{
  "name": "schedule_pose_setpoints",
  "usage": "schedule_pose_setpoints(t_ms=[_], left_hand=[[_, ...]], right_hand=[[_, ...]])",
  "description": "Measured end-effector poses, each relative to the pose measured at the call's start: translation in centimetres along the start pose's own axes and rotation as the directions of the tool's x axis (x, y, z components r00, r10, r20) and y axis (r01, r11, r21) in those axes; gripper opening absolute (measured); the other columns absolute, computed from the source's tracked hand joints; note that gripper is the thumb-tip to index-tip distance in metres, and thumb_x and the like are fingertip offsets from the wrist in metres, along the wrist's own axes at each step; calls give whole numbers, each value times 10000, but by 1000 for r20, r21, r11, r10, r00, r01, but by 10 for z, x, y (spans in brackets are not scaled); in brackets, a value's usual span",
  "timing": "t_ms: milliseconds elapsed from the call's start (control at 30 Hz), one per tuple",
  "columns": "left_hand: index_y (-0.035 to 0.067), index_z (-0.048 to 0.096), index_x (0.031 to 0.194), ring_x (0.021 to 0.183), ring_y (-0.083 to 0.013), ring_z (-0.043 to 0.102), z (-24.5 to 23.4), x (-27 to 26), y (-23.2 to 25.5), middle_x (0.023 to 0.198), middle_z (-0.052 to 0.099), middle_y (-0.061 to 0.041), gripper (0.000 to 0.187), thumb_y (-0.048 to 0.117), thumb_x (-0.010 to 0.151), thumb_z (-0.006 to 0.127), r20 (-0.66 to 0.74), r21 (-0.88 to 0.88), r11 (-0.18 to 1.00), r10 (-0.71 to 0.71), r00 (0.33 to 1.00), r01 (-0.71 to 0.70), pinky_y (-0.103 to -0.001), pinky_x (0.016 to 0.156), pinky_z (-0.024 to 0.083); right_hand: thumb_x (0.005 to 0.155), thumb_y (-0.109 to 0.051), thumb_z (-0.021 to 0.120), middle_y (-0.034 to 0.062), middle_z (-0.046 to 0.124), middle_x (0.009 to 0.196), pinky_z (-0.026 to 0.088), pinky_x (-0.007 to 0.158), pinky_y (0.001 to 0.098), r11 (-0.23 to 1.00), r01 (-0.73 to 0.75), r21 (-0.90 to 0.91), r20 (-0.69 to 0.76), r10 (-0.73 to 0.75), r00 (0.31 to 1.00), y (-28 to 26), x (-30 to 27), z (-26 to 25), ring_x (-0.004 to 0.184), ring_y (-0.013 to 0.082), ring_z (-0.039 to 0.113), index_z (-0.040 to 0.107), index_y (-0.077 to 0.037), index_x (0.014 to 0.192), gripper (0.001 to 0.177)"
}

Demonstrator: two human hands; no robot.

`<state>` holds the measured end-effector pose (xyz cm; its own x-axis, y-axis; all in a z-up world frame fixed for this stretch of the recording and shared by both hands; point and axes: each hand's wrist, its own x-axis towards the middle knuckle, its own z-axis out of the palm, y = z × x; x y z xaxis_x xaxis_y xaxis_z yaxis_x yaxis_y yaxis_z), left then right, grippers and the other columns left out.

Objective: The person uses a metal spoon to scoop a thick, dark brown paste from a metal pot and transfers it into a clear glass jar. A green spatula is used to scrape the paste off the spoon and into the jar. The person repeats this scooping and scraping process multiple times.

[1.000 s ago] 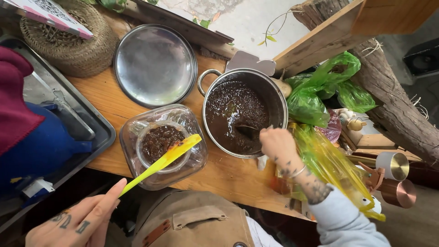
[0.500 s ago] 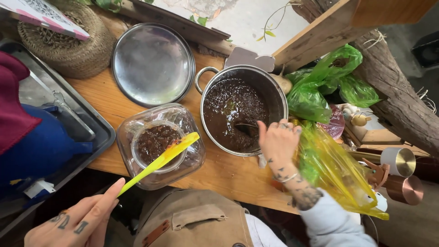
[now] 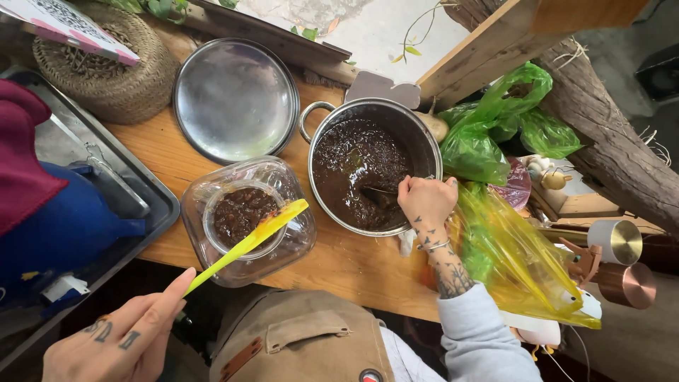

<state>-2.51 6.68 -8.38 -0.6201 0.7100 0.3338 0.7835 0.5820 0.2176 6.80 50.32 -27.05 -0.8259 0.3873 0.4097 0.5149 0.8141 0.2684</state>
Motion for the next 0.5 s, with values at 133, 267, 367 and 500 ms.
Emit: schedule_pose_setpoints(t_ms=[133, 267, 367, 500], left_hand=[[172, 686, 1260, 470, -119, 385, 3, -4, 0, 673, 544, 68, 331, 62, 958, 608, -23, 4, 1000, -7, 1000, 8, -211, 507, 361], [168, 680, 1269, 461, -106, 392, 6, -8, -5, 736, 613, 96, 330, 80, 954, 637, -38, 34, 999, 16, 999, -14, -224, 474, 344], [178, 673, 1286, 457, -113, 405, 9, -12, -8, 769, 633, 111, 330, 95, 971, 623, -56, 86, 996, 35, 998, -30, -235, 455, 333], [198, 657, 1308, 476, -119, 463, 7, -15, -11, 782, 628, 103, 354, 108, 968, 613, -32, 141, 989, 50, 998, -45, -271, 447, 358]], right_hand=[[848, -273, 510, -13, 482, 396, 401, 675, 352, 999, 26, -28, 128, -22, 992, 1, 5, 0, 367, 201, 367, 579, -212, 422, 435], [801, -294, 486, -18, 470, 384, 433, 656, 331, 999, 50, 14, 321, -52, 946, 0, 9, -2, 364, 198, 419, 550, -182, 410, 411], [762, -305, 456, -19, 451, 380, 413, 603, 326, 996, 71, 50, 383, -84, 920, 1, 13, -7, 372, 203, 415, 508, -152, 397, 399], [709, -285, 434, 2, 500, 395, 385, 594, 337, 971, 192, 142, 318, -228, 920, 1, 16, -9, 395, 227, 463, 528, -138, 405, 350]])
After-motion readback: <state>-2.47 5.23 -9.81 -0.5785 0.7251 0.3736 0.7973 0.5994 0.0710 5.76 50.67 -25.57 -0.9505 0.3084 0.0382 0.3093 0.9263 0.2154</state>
